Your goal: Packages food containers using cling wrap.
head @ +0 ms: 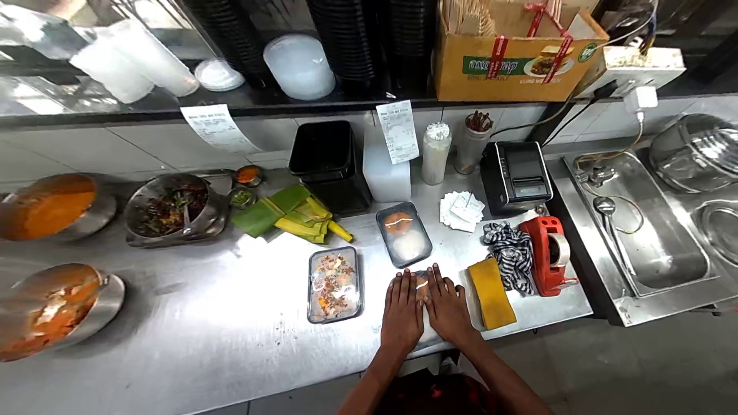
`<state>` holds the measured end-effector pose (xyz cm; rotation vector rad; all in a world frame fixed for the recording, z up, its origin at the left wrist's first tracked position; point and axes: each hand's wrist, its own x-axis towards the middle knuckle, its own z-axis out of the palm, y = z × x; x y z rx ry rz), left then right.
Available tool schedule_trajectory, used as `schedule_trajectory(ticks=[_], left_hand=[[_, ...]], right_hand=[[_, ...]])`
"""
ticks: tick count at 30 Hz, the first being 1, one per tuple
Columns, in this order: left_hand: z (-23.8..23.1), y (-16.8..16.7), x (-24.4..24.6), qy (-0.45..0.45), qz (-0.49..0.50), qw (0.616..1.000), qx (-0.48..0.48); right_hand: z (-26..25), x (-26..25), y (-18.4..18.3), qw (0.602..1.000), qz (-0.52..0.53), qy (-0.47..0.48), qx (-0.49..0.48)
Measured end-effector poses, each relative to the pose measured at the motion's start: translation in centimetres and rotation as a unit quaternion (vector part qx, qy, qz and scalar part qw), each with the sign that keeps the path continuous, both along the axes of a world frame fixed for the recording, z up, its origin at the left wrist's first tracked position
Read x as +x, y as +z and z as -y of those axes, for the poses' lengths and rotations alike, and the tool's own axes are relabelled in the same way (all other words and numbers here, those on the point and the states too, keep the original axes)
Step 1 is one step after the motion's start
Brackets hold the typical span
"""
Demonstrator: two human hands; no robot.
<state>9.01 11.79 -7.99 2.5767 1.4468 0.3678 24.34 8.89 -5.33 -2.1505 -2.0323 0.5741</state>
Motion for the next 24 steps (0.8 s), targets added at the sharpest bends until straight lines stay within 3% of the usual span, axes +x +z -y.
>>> schedule_trajectory(ticks=[8, 12, 17, 20, 24], left_hand=[[0.2, 0.6, -0.3, -0.006, -0.013, 1.000, 0.014], [1.1, 2.3, 0.6, 0.057, 0.014, 0.997, -0.044], [2.8, 0.9, 1.2, 0.089, 0.008, 0.996, 0.028], [3.2, 0.8, 1.0, 0.084, 0.001, 0.995, 0.048], [3.1, 0.2, 0.9, 0.103, 0.043, 0.992, 0.062]], right_hand=[[-2.0, -0.3, -0.3, 0.999, -0.006, -0.025, 0.025], [-2.6, -0.5, -0.2, 0.998, -0.011, -0.037, 0.049], [-1.8, -0.8, -0.2, 0.998, -0.006, -0.045, 0.050], [-1.3, -0.8, -0.4, 0.998, 0.012, -0.020, 0.058], [-1.6, -0.1, -1.6, 0.987, 0.029, 0.052, 0.149]])
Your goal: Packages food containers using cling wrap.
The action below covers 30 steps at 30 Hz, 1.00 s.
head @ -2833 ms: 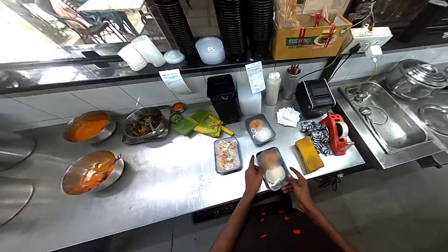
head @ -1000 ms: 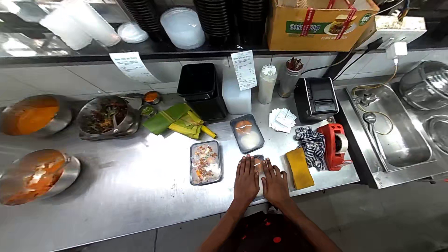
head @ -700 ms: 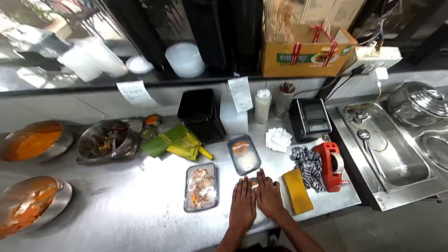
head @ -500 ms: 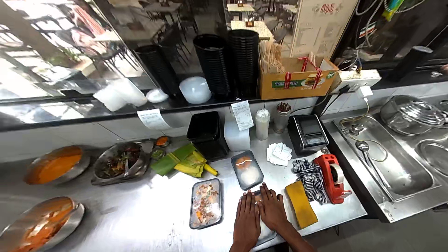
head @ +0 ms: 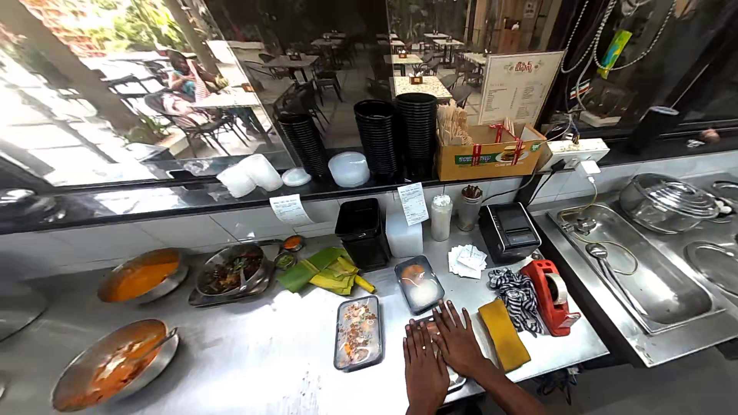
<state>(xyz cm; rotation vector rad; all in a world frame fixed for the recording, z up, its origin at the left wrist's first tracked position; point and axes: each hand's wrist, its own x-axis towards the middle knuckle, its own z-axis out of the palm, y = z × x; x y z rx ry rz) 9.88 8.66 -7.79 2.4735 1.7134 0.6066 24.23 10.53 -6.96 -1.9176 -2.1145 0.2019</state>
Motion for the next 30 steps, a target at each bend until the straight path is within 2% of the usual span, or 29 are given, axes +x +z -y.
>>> schedule_trajectory(ticks=[6, 11, 13, 16, 18, 21, 22, 27, 30], left_hand=[[0.5, -0.2, -0.1, 0.021, 0.010, 0.999, -0.025], [-0.1, 0.0, -1.9, -0.033, 0.003, 0.998, -0.055], [-0.5, 0.7, -2.9, -0.048, -0.004, 0.995, -0.084], [-1.0, 2.7, -3.8, -0.040, -0.029, 0.983, -0.175], [-0.6, 3.1, -4.2, -0.013, -0.028, 0.988, -0.149], [0.1, 3.5, -4.3, 0.012, -0.050, 0.995, -0.080], [0.4, 3.3, -4.5, 0.013, -0.058, 0.996, -0.073], [1.7, 1.0, -4.8, -0.027, -0.056, 0.997, -0.055], [2.3, 1.1, -4.6, -0.043, -0.042, 0.997, -0.050]], right_hand=[[0.0, -0.1, -0.2, 0.993, -0.050, 0.106, -0.014], [-0.5, -0.1, 0.4, 0.990, -0.054, 0.117, -0.058], [-0.3, -0.8, 0.3, 0.994, -0.048, 0.086, -0.046], [1.2, -3.6, -0.7, 0.994, -0.105, -0.038, 0.002], [3.0, -5.2, 0.0, 0.978, -0.169, -0.121, -0.010], [5.5, -4.0, 3.8, 0.944, -0.269, -0.137, -0.131], [6.1, -3.2, 4.3, 0.944, -0.268, -0.125, -0.147], [4.7, -2.2, 2.6, 0.977, -0.189, -0.071, -0.064], [3.4, -2.9, 0.5, 0.992, -0.121, 0.011, -0.026]])
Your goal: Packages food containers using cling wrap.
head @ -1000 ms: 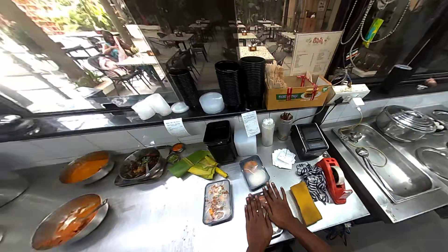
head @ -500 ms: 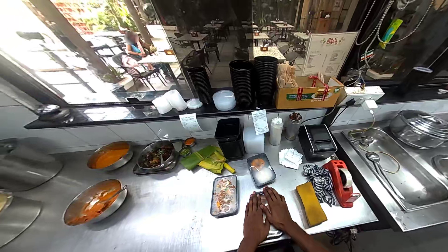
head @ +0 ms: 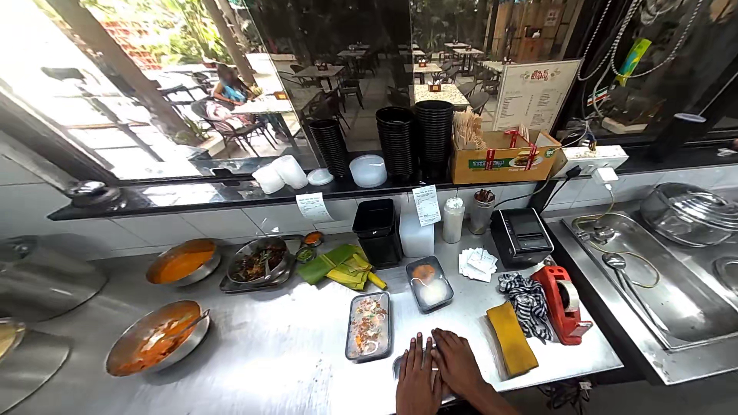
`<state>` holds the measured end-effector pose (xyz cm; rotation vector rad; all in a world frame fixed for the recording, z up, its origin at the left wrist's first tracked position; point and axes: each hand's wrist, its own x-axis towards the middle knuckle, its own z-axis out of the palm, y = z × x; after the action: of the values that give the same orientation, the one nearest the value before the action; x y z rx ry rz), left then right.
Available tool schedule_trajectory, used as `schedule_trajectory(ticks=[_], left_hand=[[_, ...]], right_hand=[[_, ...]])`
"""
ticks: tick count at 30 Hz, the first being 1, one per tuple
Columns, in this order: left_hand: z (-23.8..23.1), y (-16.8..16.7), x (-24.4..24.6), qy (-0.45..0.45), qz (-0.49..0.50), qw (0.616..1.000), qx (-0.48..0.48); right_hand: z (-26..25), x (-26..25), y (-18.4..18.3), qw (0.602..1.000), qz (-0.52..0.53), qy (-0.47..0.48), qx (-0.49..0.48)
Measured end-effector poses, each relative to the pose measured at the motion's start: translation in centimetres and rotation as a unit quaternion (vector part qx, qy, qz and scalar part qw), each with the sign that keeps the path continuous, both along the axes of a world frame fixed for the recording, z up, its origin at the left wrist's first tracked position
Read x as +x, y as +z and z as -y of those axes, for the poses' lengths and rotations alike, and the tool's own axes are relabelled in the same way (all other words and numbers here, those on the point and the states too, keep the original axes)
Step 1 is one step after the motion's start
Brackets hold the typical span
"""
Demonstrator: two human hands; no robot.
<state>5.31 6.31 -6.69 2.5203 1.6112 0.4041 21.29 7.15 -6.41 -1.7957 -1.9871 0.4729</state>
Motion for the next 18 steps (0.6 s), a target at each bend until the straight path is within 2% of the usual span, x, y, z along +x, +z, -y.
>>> schedule_trajectory(ticks=[4, 7, 10, 13, 16, 18], left_hand=[[0.7, 0.6, -2.0, 0.025, -0.020, 0.999, -0.023], [1.3, 0.2, -3.3, 0.027, 0.018, 0.999, -0.033], [0.8, -1.5, -3.4, 0.009, 0.076, 0.997, 0.008], [-1.4, -1.9, -3.2, -0.019, 0.068, 0.997, 0.021], [-2.9, -0.6, -3.7, -0.042, 0.028, 0.999, -0.001], [-2.6, 1.0, -3.3, -0.028, 0.031, 0.999, -0.013]], right_hand=[[0.0, 0.4, -0.9, 0.996, 0.087, 0.020, 0.001], [-0.7, 1.1, -0.9, 0.996, 0.084, 0.002, -0.016], [-1.1, 0.9, -1.0, 0.997, 0.069, -0.015, -0.036], [-1.8, 1.2, -0.9, 0.996, 0.059, -0.048, -0.041], [-1.4, 0.8, -0.7, 0.996, 0.052, -0.068, 0.001], [0.3, 0.4, 0.0, 0.997, 0.012, -0.049, 0.056]])
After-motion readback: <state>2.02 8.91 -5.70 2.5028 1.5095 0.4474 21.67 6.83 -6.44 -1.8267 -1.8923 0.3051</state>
